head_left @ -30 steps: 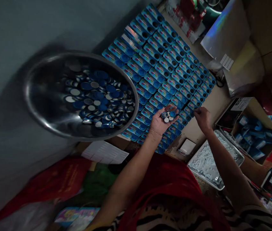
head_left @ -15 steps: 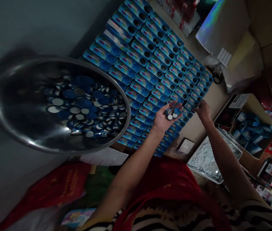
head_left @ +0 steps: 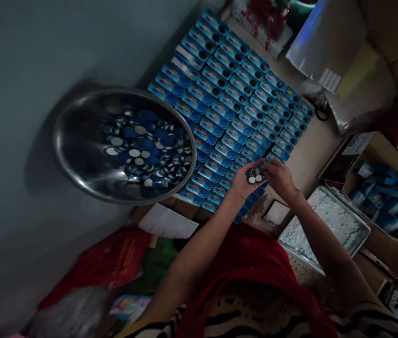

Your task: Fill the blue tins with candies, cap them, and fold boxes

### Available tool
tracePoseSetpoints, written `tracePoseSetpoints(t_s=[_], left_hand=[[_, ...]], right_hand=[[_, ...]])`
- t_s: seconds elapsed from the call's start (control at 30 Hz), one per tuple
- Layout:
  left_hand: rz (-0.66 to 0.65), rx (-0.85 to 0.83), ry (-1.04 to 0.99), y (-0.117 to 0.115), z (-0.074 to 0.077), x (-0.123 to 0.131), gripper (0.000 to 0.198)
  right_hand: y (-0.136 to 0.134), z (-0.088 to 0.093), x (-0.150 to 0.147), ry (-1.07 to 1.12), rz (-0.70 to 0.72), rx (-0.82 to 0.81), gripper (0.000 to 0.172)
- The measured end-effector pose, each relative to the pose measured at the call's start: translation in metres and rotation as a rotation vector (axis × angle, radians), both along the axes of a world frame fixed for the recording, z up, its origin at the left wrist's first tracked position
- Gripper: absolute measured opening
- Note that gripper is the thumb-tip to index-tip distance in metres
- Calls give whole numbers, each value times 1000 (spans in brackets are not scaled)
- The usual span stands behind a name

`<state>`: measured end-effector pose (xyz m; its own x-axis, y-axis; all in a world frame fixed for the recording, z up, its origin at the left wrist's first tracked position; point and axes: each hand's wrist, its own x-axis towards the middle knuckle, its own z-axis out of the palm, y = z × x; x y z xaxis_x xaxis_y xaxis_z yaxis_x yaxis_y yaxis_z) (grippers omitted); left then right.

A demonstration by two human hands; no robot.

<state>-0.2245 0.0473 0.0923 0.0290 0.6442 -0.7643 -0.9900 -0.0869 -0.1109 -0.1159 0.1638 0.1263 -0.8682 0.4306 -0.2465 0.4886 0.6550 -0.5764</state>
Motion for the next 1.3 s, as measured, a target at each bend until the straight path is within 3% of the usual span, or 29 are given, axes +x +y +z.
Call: tracePoseSetpoints(t_s=[0.07, 0.13, 0.23, 0.43, 0.6, 0.7, 0.8, 0.9, 1.0, 1.17, 1.23, 1.3], left_hand=[[-14, -8, -20, -6, 0, 7, 38], [-9, -9, -18, -13, 1, 9, 35], [25, -6, 14, -21, 5, 0, 32], [32, 109, 72, -21, 9, -32, 38], [24, 210, 69, -11, 6, -32, 46], [48, 189, 58, -9, 6, -24, 45], [64, 145, 47, -10, 6, -18, 43], [59, 115, 54, -12, 3, -13, 38], [-16, 96, 60, -14, -4, -4, 32], [-186, -40, 36, -30, -19, 22, 22], [-184, -67, 19, -38, -20, 29, 20], [-153, -62, 8, -43, -16, 31, 19]], right_hand=[[-4, -7, 15, 24, -130, -66, 16], [2, -15, 28, 20, -348, -93, 12], [24, -24, 34, -25, -537, 7, 6], [64, -32, 9, -359, -414, 159, 6], [79, -21, -9, -601, -364, 205, 30], [65, -8, -11, -566, -304, 243, 23], [31, 4, -6, -330, -277, 206, 13], [-4, 7, 3, -2, -123, 20, 16], [-23, 1, 11, 83, 26, -183, 13], [-31, -7, 32, -64, -27, -338, 13], [-33, -6, 41, -80, -79, -339, 19], [-30, -6, 46, -105, -222, -314, 24]])
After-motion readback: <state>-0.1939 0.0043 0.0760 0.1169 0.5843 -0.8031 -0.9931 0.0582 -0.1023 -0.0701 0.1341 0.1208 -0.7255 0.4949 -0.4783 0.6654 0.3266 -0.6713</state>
